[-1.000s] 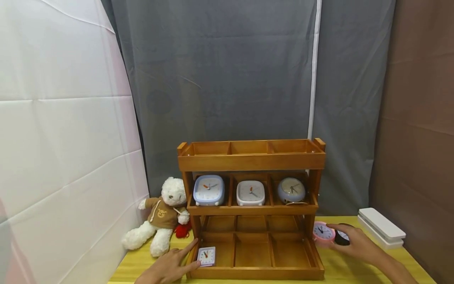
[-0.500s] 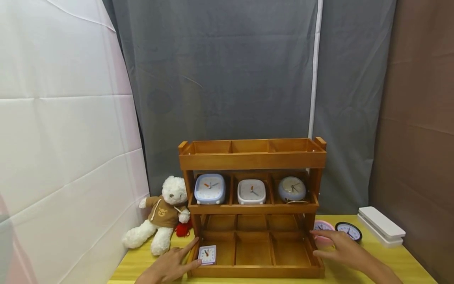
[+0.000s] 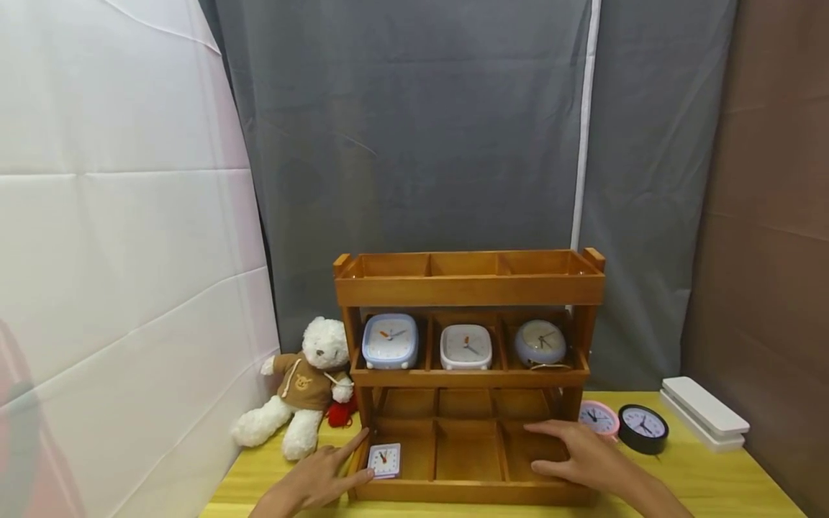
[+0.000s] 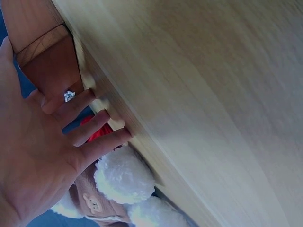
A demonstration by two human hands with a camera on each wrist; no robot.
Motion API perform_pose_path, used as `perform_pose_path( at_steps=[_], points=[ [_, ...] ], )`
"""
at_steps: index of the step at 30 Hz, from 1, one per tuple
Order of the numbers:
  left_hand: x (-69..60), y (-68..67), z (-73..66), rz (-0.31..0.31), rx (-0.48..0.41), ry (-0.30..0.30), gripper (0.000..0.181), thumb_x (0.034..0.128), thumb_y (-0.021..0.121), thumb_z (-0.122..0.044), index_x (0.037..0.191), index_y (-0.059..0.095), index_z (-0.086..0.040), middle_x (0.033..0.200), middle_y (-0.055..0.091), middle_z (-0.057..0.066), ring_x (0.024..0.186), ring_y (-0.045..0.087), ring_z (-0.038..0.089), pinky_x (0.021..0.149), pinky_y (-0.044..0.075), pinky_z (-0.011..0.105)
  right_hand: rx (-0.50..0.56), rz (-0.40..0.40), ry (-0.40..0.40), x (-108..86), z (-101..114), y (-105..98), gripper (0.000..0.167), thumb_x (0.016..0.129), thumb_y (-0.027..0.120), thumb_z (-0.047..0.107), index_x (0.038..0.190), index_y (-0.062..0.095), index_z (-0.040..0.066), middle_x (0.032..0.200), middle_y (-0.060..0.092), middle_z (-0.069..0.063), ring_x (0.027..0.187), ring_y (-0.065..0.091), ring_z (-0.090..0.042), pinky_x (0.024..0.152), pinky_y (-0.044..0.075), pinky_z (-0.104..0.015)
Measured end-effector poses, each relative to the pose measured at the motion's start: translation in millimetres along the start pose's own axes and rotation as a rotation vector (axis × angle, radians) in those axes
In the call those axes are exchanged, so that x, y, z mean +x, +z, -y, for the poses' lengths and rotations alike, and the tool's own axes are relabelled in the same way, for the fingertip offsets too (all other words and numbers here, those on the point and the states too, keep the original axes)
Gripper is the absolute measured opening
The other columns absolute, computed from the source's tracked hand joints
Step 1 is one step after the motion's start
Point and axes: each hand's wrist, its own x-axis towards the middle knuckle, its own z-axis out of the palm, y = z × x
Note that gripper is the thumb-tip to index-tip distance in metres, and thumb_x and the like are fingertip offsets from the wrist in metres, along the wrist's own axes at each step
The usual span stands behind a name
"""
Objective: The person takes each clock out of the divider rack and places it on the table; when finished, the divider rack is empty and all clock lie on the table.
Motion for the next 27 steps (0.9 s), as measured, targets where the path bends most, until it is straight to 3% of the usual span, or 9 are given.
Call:
perform_pose_path(
  at_steps=[8,15,24,27],
  points=[
    [0.3,-1.3,2.7,-0.002,0.003,-0.001,0.083,0.096,0.049,-0.076,0.162,0.039,-0.027,0.123,0.067,0.028,0.111,0.065,0.047,0.091,0.052,0.064,0.142,0.035,-0.063,42.4,25,22,0.051,0.095,0.077,0.04,0.139,0.067,0.016,0.129,0.071,-0.013,0.113,0.07,-0.032,0.091,0.06,-0.045],
    [-0.9,-2.2,4.3,0.008,-0.009,-0.009,0.084,0.0948,0.052,-0.076,0.163,0.038,-0.029,0.124,0.067,0.028,0.111,0.065,0.047,0.091,0.052,0.064,0.236,0.115,-0.021,74.4,48,44,0.058,0.096,0.071,0.052,0.143,0.063,0.019,0.136,0.068,-0.01,0.12,0.066,-0.038,0.096,0.056,-0.052],
    [-1.1,-2.3,2.3,0.003,0.006,0.001,0.085,0.0931,0.052,-0.078,0.163,0.038,-0.031,0.124,0.068,0.026,0.109,0.067,0.045,0.092,0.053,0.062,0.171,0.141,-0.058,101.9,73,80,0.056,0.094,0.079,0.04,0.139,0.067,0.009,0.135,0.068,-0.008,0.122,0.066,-0.027,0.098,0.057,-0.045],
    [-1.5,-0.8,1.9,0.004,0.007,-0.002,0.085,0.0923,0.051,-0.08,0.162,0.038,-0.033,0.124,0.068,0.026,0.11,0.067,0.045,0.092,0.053,0.062,0.157,0.138,-0.072,109.9,80,93,0.055,0.093,0.08,0.039,0.137,0.068,0.01,0.133,0.069,-0.008,0.12,0.067,-0.023,0.097,0.058,-0.043]
  ],
)
